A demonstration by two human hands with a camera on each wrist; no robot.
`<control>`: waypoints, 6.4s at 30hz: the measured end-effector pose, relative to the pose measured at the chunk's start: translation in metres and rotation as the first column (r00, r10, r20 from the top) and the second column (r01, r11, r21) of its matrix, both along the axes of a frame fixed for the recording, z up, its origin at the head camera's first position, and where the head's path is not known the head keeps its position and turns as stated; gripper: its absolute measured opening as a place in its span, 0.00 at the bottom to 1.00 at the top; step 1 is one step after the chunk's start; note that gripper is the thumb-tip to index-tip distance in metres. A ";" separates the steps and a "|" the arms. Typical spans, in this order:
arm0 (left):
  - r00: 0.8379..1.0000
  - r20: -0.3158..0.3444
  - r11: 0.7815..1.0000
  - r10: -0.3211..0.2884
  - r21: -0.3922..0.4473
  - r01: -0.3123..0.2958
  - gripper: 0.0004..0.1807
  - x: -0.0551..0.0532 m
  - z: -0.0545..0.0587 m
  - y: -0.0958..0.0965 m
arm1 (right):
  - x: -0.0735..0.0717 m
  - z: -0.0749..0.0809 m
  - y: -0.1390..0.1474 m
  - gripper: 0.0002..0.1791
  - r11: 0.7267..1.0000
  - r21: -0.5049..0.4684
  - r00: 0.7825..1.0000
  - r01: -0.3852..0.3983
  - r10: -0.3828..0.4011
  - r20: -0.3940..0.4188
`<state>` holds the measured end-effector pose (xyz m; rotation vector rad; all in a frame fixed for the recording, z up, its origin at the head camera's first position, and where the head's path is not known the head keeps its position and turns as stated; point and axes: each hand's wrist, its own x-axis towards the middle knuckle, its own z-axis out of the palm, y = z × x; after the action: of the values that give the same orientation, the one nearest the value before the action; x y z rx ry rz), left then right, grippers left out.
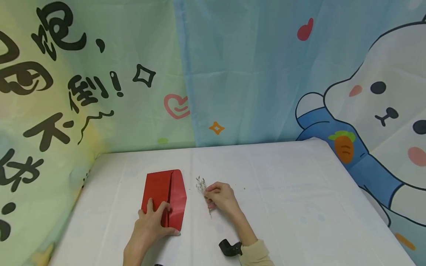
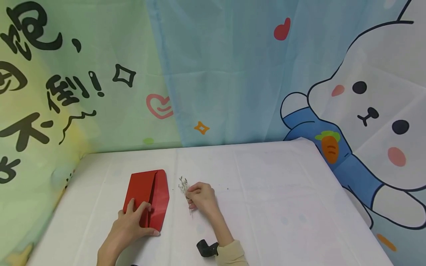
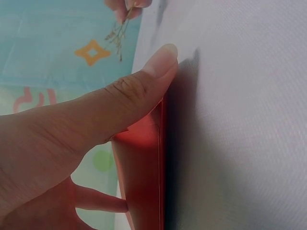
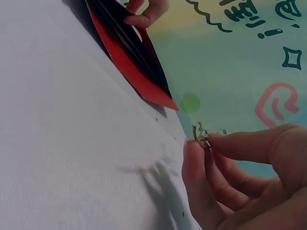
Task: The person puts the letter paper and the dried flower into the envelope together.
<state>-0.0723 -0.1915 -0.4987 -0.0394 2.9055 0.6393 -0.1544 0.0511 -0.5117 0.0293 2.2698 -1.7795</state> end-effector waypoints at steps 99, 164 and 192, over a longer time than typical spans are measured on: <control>1.000 0.027 0.999 0.010 -0.032 -0.009 0.43 -0.003 0.000 0.001 | 0.014 0.002 -0.083 0.03 0.998 0.048 0.999 -0.043 0.043 -0.011; 1.000 0.004 1.000 0.005 -0.023 -0.005 0.49 -0.003 -0.003 0.000 | 0.017 -0.019 -0.115 0.08 0.996 0.037 0.991 -0.085 0.088 -0.101; 1.000 0.020 0.997 0.008 -0.075 -0.007 0.54 -0.002 -0.006 0.004 | 0.013 -0.020 -0.089 0.11 0.981 0.143 0.938 -0.131 0.169 -0.303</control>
<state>-0.0739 -0.1875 -0.5045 -0.0658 2.9102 0.5283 -0.1416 -0.0382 -0.5315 -0.4243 2.5152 -1.6633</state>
